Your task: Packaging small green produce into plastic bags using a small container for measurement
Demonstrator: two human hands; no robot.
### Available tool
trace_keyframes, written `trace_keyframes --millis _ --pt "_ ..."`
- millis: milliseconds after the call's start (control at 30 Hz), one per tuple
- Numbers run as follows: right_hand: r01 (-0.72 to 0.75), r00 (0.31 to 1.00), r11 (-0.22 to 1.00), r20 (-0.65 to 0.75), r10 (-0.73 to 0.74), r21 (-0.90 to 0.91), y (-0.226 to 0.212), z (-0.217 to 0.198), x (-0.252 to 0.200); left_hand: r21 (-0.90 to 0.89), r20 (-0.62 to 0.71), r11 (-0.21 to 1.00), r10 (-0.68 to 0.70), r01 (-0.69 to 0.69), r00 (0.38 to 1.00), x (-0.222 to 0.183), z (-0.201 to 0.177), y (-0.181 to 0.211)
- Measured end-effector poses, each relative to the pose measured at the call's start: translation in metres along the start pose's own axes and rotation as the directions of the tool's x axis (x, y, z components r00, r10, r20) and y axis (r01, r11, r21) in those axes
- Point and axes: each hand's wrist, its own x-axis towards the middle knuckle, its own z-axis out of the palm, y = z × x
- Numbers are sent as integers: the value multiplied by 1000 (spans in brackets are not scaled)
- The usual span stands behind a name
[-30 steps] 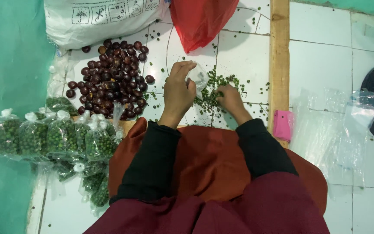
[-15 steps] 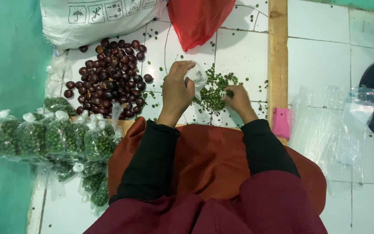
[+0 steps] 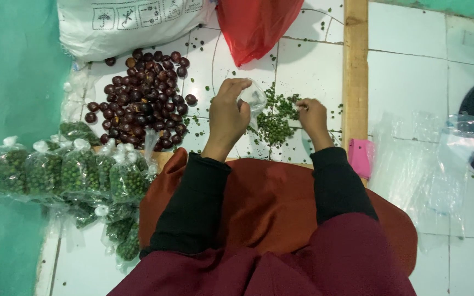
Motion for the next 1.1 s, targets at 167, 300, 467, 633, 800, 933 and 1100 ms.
trace_keyframes --millis 167,300,467,633,800,933,1100 --pt "-131 991 987 24 133 -89 -19 9 24 18 -4 1000 -20 20 1000 0 0 0" --pt "-41 988 964 131 78 -262 -59 10 14 29 3 999 -17 17 1000 2 2 -1" --pt "88 971 985 233 -51 -150 -36 39 4 49 15 998 -41 40 999 3 0 -2" --pt "116 939 978 340 -51 -173 -68 8 13 49 0 998 -50 50 999 3 -2 1" --pt "139 978 988 168 -125 -73 -60 41 63 64 -7 998 -13 14 1000 1 -4 0" --pt "89 984 994 163 -78 -64 -91 53 57 56 -12 998 -36 37 999 1 -4 1" --pt "215 961 937 230 -153 -274 -128 43 28 27 -3 999 -32 32 999 3 -4 -1"
